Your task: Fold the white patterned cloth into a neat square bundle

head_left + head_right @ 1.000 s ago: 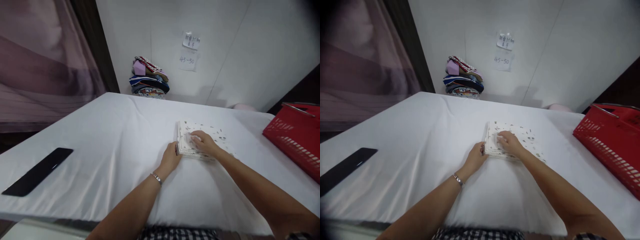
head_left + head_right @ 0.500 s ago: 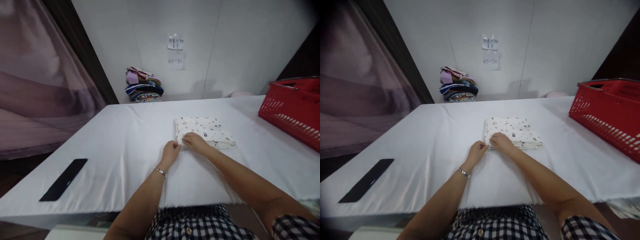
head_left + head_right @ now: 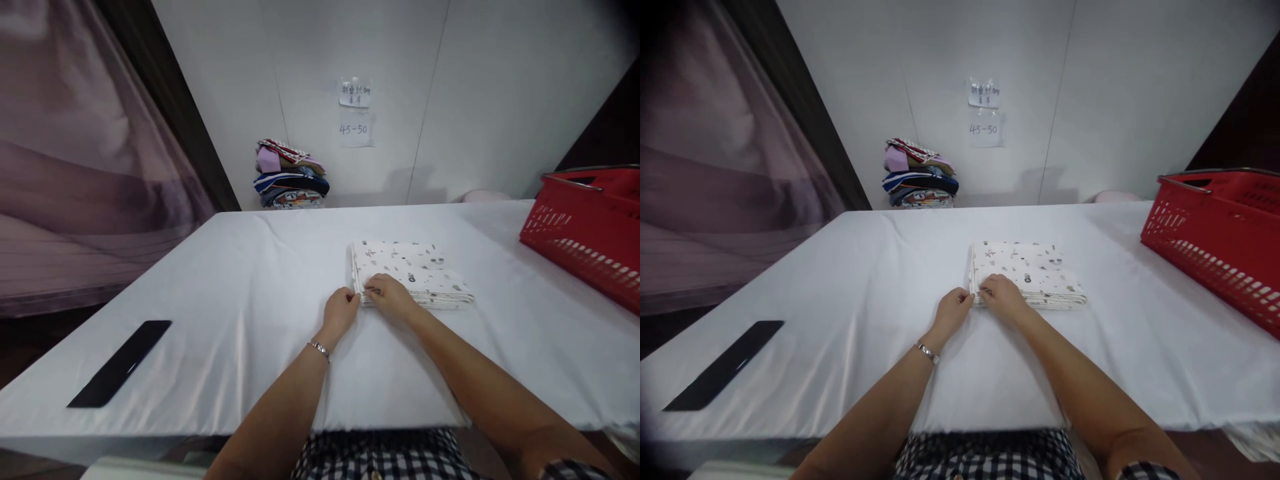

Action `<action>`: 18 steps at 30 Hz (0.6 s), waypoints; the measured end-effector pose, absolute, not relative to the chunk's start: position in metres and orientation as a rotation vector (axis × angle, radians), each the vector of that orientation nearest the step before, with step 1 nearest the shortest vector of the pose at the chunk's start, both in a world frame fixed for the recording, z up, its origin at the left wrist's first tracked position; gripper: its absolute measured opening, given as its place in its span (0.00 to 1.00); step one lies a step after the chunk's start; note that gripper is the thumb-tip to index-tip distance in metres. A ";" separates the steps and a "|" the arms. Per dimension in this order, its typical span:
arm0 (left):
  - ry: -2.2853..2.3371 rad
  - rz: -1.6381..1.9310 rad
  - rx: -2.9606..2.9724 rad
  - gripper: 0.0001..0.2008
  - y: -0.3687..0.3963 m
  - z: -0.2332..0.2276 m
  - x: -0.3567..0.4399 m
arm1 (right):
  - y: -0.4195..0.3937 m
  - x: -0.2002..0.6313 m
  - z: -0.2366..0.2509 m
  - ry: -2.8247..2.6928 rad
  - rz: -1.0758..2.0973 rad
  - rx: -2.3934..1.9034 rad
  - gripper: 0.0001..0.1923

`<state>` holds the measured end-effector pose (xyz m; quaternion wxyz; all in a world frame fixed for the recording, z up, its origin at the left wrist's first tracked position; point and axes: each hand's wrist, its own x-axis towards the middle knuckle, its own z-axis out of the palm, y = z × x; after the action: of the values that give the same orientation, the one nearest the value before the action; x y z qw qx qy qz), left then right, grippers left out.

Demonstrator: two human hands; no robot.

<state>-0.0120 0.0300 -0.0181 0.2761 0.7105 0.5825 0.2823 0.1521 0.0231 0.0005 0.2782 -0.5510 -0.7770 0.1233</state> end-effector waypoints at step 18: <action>1.558 0.765 1.902 0.09 0.029 -0.020 -0.012 | 0.021 0.141 -0.008 -2.075 0.085 -1.347 0.10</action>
<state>-0.0123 0.0288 -0.0198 0.2793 0.7093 0.5810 0.2853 0.1409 0.0214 -0.0077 0.3267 -0.5144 -0.7922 0.0325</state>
